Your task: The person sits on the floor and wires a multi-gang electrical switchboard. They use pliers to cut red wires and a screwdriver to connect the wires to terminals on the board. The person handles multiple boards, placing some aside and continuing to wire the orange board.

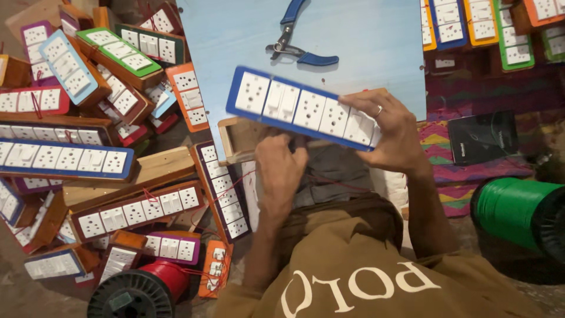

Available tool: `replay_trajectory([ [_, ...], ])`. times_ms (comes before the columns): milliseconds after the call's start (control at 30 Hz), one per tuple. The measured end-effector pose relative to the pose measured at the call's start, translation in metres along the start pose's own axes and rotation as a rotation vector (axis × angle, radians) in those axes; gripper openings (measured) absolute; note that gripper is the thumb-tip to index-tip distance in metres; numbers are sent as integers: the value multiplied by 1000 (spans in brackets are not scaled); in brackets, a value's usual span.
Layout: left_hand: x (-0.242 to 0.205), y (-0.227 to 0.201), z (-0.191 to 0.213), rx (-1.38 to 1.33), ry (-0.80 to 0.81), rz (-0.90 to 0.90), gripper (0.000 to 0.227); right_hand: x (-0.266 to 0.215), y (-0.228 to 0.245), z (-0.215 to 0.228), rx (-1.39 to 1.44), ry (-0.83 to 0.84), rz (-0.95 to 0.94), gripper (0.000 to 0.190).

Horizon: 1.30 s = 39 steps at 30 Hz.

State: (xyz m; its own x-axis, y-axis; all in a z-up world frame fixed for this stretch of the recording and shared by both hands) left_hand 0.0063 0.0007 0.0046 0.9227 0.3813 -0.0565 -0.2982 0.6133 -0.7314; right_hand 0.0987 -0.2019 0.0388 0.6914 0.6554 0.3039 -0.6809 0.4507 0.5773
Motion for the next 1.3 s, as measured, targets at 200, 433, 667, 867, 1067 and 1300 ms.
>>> replay_trajectory([
  [200, -33, -12, 7, 293, -501, -302, 15, -1, -3, 1, -26, 28, -11, 75],
  [433, -33, 38, -25, -360, -14, 26, 22, 8, -8, 2, 2, 148, 105, 87],
  [667, -43, 78, -24, -704, 427, 359, 26, 20, -18, -18, -117, 160, 192, 93],
  [867, -74, 79, -11, -575, 994, -62, 27, 19, -18, -8, -107, 124, 199, 92],
  [1067, -53, 66, -70, -788, 381, 358, 28, 20, -21, -7, -71, 49, 222, 83],
  [1300, -66, 64, -30, -724, 950, -144, 16, 24, -25, -14, -81, 10, 212, 67],
])
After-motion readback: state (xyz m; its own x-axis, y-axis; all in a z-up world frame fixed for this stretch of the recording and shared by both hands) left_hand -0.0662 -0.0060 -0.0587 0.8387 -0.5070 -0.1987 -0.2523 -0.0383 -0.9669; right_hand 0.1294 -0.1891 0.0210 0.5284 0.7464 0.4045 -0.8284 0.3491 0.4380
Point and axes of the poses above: each hand's wrist, its own x-axis towards the middle knuckle, its own z-axis out of the back of the hand, y = z × x, the point moved 1 cm from there along x, towards the middle knuckle, and after that the axes turned 1 degree about y, right-handed, at the moved point
